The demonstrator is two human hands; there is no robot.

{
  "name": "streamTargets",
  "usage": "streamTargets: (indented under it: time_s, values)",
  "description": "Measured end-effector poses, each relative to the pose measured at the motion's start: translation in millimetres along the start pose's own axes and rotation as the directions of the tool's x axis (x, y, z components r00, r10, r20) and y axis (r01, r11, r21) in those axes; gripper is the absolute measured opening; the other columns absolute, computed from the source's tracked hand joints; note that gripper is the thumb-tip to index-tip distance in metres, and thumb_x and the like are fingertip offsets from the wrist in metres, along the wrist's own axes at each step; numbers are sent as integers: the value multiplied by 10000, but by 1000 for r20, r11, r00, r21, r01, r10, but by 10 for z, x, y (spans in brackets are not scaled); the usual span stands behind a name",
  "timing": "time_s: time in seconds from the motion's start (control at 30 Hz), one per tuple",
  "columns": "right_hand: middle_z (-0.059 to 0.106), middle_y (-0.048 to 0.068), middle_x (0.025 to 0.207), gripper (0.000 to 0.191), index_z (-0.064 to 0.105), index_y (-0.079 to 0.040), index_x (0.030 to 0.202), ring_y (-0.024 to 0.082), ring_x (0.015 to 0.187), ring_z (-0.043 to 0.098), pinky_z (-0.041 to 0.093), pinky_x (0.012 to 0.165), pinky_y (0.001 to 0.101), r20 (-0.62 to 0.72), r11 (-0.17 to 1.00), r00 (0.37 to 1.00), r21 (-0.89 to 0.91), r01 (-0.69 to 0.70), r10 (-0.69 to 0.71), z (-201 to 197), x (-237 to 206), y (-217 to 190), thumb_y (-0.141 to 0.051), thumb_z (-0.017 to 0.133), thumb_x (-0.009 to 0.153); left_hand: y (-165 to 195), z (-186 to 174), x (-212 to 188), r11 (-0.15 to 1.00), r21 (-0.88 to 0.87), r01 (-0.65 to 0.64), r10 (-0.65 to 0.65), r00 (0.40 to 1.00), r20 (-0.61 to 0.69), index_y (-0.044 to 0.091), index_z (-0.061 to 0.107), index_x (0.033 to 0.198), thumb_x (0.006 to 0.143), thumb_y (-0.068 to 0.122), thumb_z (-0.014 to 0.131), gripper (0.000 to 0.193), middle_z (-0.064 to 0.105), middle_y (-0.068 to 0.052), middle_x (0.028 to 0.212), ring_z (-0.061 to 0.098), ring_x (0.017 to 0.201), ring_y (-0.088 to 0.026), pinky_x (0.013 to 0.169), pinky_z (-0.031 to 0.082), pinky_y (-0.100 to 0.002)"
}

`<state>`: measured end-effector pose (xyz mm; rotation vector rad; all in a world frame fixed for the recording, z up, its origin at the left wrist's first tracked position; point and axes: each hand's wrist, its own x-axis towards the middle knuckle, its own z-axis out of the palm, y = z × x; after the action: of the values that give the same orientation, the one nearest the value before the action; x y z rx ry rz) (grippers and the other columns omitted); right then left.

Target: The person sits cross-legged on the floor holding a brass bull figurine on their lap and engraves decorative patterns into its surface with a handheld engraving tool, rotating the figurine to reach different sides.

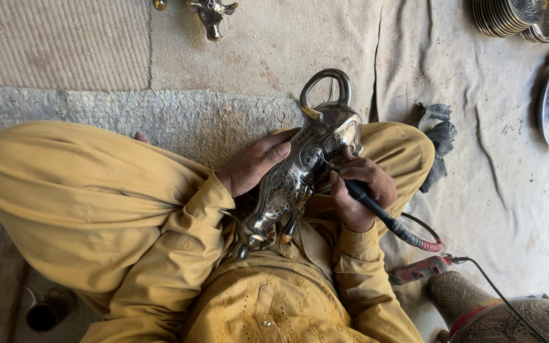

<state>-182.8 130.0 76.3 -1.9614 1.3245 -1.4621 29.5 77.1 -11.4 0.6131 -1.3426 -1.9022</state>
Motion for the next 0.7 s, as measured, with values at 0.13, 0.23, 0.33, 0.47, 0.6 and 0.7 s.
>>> streamTargets:
  time_s: [0.13,0.23,0.33,0.47,0.6,0.7]
  values:
    - [698,102,795,129,648,3,827,195,761,718,630,926,362,-5,999,1000,-27,-20,20,7,-4,-17,-9,777,827,29,-4,-12,1000,-8,-10,10,1000,11,7,435,1552,1068,556,428,732,614,-161,1441,580,1344,-244,1144,438,-364]
    - [702,100,804,117,659,4,838,199,780,726,624,954,378,4,1000,1000,-25,-7,7,11,-4,-30,-13,774,826,42,-1,-21,1000,0,3,-3,1000,4,11,434,1550,1063,557,433,731,614,-154,1439,581,1337,-235,1136,442,-361]
    - [704,102,812,113,663,3,849,202,796,727,619,968,382,17,1000,1000,-15,7,-6,2,6,-34,-20,772,831,53,1,-18,1000,2,-1,1,1000,4,12,436,1550,1064,556,433,729,613,-151,1438,578,1338,-228,1137,438,-357]
    - [710,104,799,127,666,1,854,184,770,721,622,932,353,-23,996,998,-63,-58,56,15,-16,-54,-29,788,840,74,14,-27,1000,-4,-3,3,1000,7,10,449,1544,1063,553,441,726,623,-152,1417,586,1313,-229,1123,451,-357]
    - [715,105,796,145,667,-2,850,160,736,706,614,898,325,-36,984,992,-125,-127,123,24,-39,-74,-38,805,829,87,7,-26,999,18,-33,33,999,6,10,438,1543,1071,552,439,718,616,-142,1432,587,1327,-221,1131,450,-352]
    - [692,90,786,124,676,4,869,153,737,686,623,956,341,-24,989,994,-91,-113,111,34,-34,-75,-34,794,863,88,-5,-31,998,53,-43,43,999,6,11,460,1540,1071,543,438,709,621,-147,1422,589,1313,-226,1124,451,-352]
